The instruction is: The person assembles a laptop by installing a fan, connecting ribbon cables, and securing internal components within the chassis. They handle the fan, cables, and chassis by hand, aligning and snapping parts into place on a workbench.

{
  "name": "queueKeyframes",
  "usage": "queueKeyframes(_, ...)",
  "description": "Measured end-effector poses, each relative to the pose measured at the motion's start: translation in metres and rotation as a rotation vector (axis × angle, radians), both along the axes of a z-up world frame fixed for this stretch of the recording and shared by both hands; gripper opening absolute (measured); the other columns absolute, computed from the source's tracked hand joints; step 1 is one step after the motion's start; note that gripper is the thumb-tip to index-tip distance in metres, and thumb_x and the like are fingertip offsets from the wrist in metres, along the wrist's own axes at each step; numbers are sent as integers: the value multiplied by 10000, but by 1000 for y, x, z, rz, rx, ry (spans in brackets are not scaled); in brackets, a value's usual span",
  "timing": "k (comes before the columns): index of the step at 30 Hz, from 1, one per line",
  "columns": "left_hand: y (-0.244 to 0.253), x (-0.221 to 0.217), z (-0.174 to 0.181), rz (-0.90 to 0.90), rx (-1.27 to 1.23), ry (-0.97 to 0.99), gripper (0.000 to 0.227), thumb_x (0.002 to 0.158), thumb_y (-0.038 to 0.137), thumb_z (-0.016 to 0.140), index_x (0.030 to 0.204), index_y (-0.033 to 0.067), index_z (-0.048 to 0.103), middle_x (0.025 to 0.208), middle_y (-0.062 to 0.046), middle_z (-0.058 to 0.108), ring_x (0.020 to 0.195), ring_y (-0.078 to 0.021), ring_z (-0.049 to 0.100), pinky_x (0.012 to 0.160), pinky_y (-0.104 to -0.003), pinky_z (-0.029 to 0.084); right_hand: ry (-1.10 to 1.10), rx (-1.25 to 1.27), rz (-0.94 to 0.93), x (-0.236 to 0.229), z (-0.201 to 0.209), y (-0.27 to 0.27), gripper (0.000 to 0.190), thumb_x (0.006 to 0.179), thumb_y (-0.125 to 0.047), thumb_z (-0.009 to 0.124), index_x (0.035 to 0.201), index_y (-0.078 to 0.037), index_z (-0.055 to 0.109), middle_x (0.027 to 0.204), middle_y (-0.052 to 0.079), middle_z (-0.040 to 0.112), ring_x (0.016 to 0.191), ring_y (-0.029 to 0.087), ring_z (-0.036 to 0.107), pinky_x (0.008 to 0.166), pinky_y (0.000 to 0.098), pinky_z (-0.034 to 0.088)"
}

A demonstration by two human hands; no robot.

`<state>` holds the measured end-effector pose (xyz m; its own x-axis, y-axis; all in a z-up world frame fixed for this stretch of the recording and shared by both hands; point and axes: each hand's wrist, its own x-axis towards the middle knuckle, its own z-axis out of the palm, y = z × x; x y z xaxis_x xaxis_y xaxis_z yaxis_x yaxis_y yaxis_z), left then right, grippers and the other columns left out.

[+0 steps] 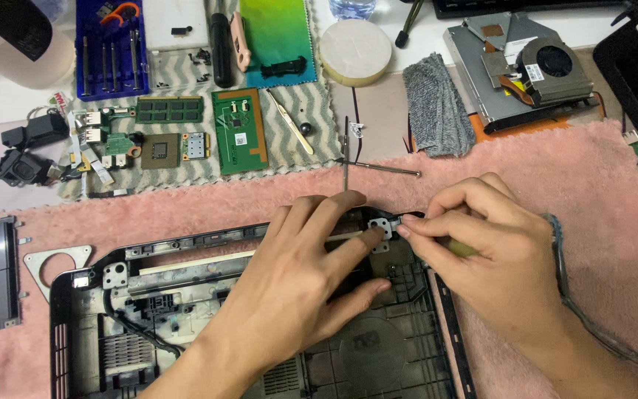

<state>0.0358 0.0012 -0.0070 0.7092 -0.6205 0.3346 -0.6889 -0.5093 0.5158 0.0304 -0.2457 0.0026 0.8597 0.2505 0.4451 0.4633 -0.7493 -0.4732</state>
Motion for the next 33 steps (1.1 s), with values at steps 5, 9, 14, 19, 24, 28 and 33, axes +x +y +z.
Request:
queueKeyframes(5,-2,-1,1,-1,122,-151,407,1097,393,812,1323,66,727,1537,-243,588,1255,-475,593,913,-604,510,10,12,33,1,2,0,123,961,5,966,901,-36,867,910,58,692,843,198,602,737,310,520)
queueKeyframes(9,-9,-6,9,-11,173,-226,332,1125,351,773,1217,35,732,1493,-192,593,1239,-442,599,943,-568,487,58,37,65,1,2,-5,98,985,0,913,930,-63,863,962,54,677,864,206,570,777,323,475)
queueKeyframes(14,-19,-19,7,7,201,-318,306,1144,187,667,1222,-67,819,1365,-191,710,1352,-460,631,1287,-686,453,89,43,61,2,8,-11,209,939,93,876,1135,23,892,1084,139,760,949,201,727,842,270,596)
queueKeyframes(19,-21,-22,8,28,201,-294,316,1085,195,686,1213,-63,817,1342,-202,706,1377,-468,629,1323,-674,440,143,98,-15,4,5,-9,119,982,24,893,1090,-25,893,1051,67,785,905,135,746,858,241,578)
queueKeyframes(24,-22,-25,6,-23,191,-202,497,1004,271,668,1270,-133,782,1347,-274,715,1425,-508,610,1375,-606,417,229,138,8,5,-2,-9,141,976,-28,895,1109,-68,919,1067,24,766,866,86,698,700,208,521)
queueKeyframes(28,-26,-30,4,-59,150,-195,732,906,346,583,1320,-236,743,1438,-392,669,1467,-556,572,1432,-584,358,231,181,5,7,-9,-15,187,928,-51,928,1114,-69,941,1054,13,810,1008,109,765,963,221,588)
queueKeyframes(33,-31,-35,-1,13,95,-209,687,941,420,663,1143,-225,790,1227,-338,687,1367,-546,591,1400,-586,384,349,151,-38,14,-17,-28,215,924,-168,912,1125,-144,984,1153,-44,874,1105,78,793,1080,224,544)
